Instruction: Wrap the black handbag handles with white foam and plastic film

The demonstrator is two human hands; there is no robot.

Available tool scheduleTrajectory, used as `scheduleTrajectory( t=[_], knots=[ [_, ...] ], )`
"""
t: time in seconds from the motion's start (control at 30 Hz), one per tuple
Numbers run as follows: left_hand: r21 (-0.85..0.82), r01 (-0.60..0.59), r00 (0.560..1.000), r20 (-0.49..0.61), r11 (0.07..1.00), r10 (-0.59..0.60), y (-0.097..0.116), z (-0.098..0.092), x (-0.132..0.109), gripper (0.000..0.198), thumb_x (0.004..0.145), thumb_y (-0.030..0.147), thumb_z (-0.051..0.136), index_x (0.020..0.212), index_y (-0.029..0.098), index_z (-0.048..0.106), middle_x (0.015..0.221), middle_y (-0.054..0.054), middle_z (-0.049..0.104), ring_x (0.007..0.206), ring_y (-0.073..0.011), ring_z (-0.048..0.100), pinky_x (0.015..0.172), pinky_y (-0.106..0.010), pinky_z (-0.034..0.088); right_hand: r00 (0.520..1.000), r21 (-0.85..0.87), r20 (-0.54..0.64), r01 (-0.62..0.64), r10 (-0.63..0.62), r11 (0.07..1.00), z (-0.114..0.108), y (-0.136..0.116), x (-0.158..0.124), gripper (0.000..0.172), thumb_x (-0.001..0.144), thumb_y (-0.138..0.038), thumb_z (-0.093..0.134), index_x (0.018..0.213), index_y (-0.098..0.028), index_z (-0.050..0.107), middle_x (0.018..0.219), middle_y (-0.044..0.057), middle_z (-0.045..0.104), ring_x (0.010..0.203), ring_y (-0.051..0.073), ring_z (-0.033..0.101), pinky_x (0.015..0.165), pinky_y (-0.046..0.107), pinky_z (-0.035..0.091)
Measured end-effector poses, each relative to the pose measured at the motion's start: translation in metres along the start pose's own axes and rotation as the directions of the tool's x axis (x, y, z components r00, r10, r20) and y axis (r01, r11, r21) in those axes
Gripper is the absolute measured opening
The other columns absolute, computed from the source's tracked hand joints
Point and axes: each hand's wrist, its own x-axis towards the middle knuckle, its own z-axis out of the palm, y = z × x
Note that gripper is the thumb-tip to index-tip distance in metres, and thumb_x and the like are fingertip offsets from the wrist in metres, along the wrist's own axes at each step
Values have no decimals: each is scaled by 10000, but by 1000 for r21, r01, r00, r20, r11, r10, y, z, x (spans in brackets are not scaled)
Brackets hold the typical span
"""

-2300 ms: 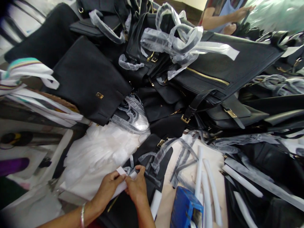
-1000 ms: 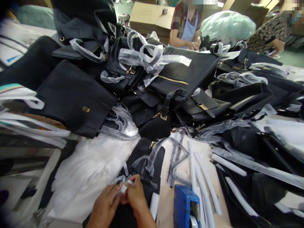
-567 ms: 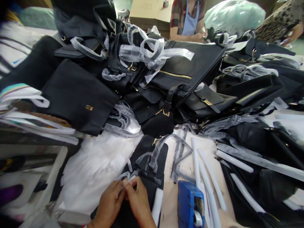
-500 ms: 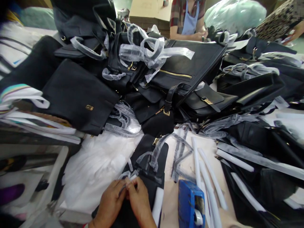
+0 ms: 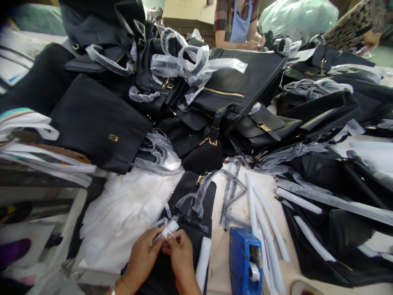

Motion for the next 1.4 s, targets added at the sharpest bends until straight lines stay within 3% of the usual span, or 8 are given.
scheduleTrajectory(
  t=[0.13,0.3,0.47,0.67,0.87,1.0,1.4],
  knots=[
    [-28,57,998,42,998,-56,-1,1,1,313,904,292,480,1119,179,677,1133,-112,711,1082,-267,644,985,-437,477,999,73,-21,-36,38,997,0,3,1,493,607,-587,802,689,-164,564,647,-6,633,639,146,636,667,324,585],
    [-88,106,990,100,990,-97,-2,-1,4,312,878,295,492,1108,205,683,1152,-91,709,1093,-261,637,969,-394,470,998,-11,-56,-28,28,1000,-1,4,6,522,599,-609,788,716,-153,563,623,15,656,587,163,658,583,303,580],
    [-156,117,982,167,981,-91,1,-7,8,289,865,295,507,1080,218,684,1102,-62,725,1020,-234,658,894,-320,488,999,-50,-52,15,-17,999,-1,7,6,440,694,-556,731,739,-155,556,645,28,671,591,175,671,586,319,588],
    [-189,123,983,158,974,-93,3,-5,8,277,858,282,521,1067,213,690,1077,-68,729,990,-231,665,877,-303,488,989,-199,-63,118,-133,973,-2,15,4,278,835,-442,606,787,-176,540,701,40,685,587,186,680,574,322,585],
    [-244,149,982,148,958,-115,12,-9,7,297,843,293,526,1062,220,712,1075,-74,738,993,-249,670,874,-323,503,977,-261,-53,188,-208,947,2,8,-4,287,862,-448,581,1014,-210,528,651,-14,659,586,192,684,554,293,582],
    [-247,159,984,124,956,-131,17,-12,7,303,824,317,550,1052,224,727,1058,-78,746,996,-263,672,880,-345,512,970,-338,-41,211,-238,917,4,0,-9,265,892,-471,534,926,-211,579,671,10,684,613,187,690,589,274,572],
    [-242,182,977,155,953,-147,10,-7,7,288,851,327,523,1049,203,692,1063,-78,732,984,-246,667,868,-321,495,973,-295,-72,187,-217,937,4,6,-6,211,890,-403,534,797,-214,523,697,10,657,632,190,680,611,306,573]
  ],
)
